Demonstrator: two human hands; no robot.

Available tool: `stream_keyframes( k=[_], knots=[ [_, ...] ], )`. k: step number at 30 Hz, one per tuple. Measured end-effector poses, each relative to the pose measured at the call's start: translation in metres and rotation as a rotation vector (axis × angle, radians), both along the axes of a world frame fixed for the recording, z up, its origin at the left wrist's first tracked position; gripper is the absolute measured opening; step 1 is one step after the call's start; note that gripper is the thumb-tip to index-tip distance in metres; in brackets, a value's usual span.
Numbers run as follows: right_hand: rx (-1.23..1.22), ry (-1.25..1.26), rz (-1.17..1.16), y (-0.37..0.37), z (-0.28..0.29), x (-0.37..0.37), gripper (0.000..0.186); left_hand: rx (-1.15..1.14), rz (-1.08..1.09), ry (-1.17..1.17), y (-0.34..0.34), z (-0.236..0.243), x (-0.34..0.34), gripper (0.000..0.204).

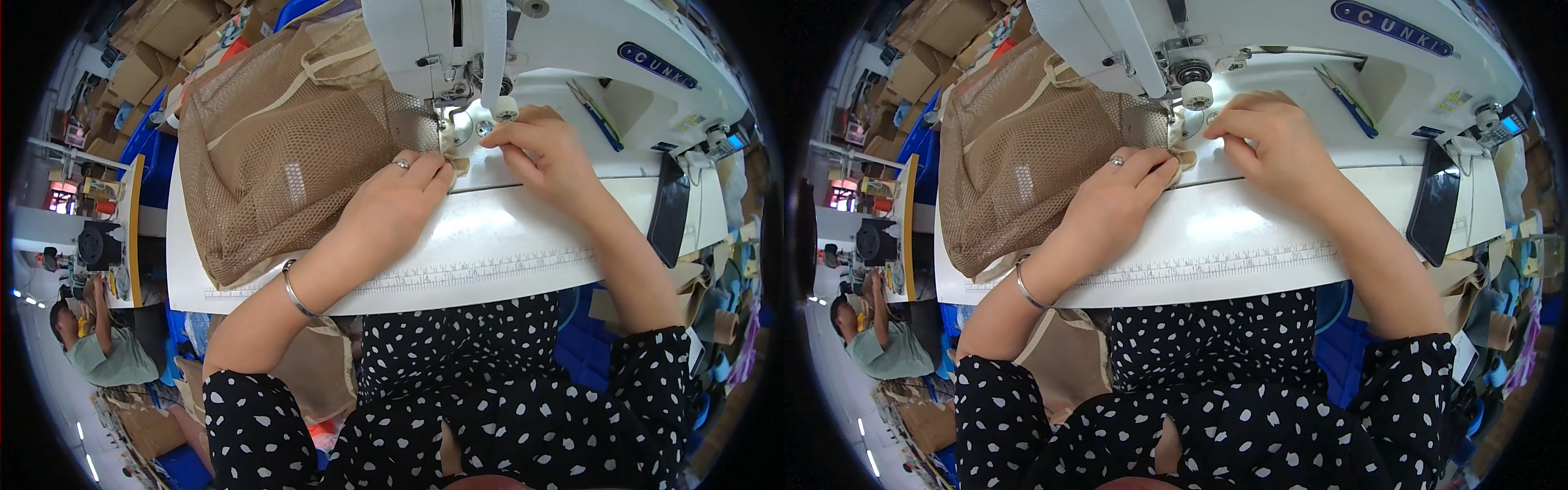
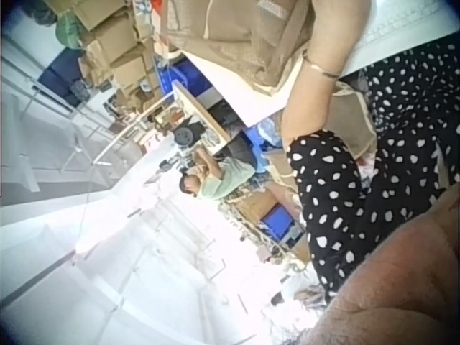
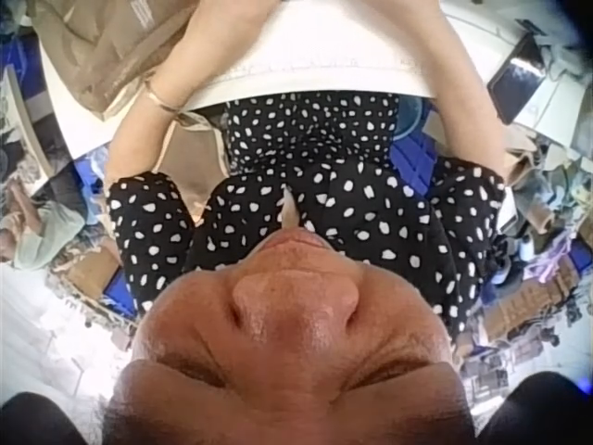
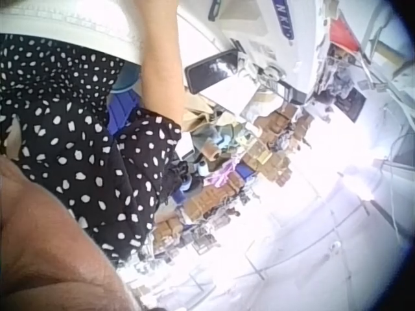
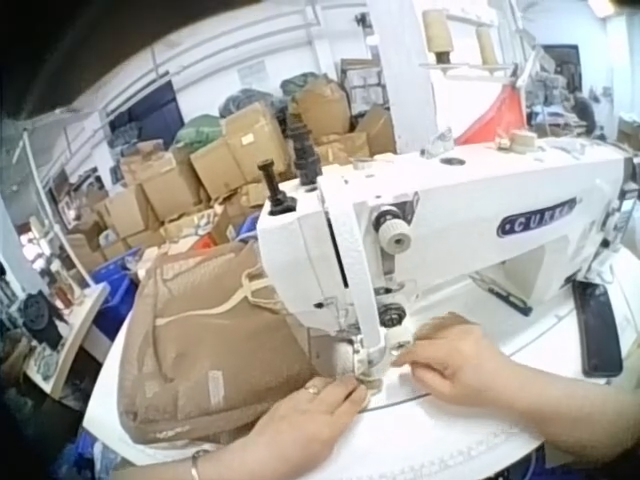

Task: Sewing a tan mesh bag using an industrial sewing machine.

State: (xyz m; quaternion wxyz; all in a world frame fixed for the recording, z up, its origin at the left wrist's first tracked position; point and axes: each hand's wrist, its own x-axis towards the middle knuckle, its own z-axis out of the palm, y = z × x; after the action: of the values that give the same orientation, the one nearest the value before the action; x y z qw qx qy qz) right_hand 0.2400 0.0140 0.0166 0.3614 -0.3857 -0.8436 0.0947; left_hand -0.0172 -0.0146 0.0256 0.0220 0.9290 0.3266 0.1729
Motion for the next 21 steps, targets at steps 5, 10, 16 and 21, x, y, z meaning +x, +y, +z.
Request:
stream_keyframes(
  k=[5, 10, 16, 21],
  knots=[
    [-0.177, -0.019, -0.047, -0.005, -0.004, -0.009, 0.013, 0.021, -0.005, 0.054, -0.001, 0.000, 0.001, 0.040],
    [-0.093, -0.122, -0.137, -0.011, -0.005, -0.022, 0.011, 0.031, -0.020, 0.000, 0.000, -0.002, 0.001, 0.040],
    [-0.583, 0.055, -0.028, 0.003, 0.008, -0.025, 0.011, -0.002, -0.007, -0.087, 0.000, -0.006, 0.000, 0.039],
    [-0.672, 0.036, 0.037, 0.014, 0.009, -0.017, 0.014, 0.001, -0.004, -0.116, 0.000, -0.009, 0.000, 0.037]
  ],
)
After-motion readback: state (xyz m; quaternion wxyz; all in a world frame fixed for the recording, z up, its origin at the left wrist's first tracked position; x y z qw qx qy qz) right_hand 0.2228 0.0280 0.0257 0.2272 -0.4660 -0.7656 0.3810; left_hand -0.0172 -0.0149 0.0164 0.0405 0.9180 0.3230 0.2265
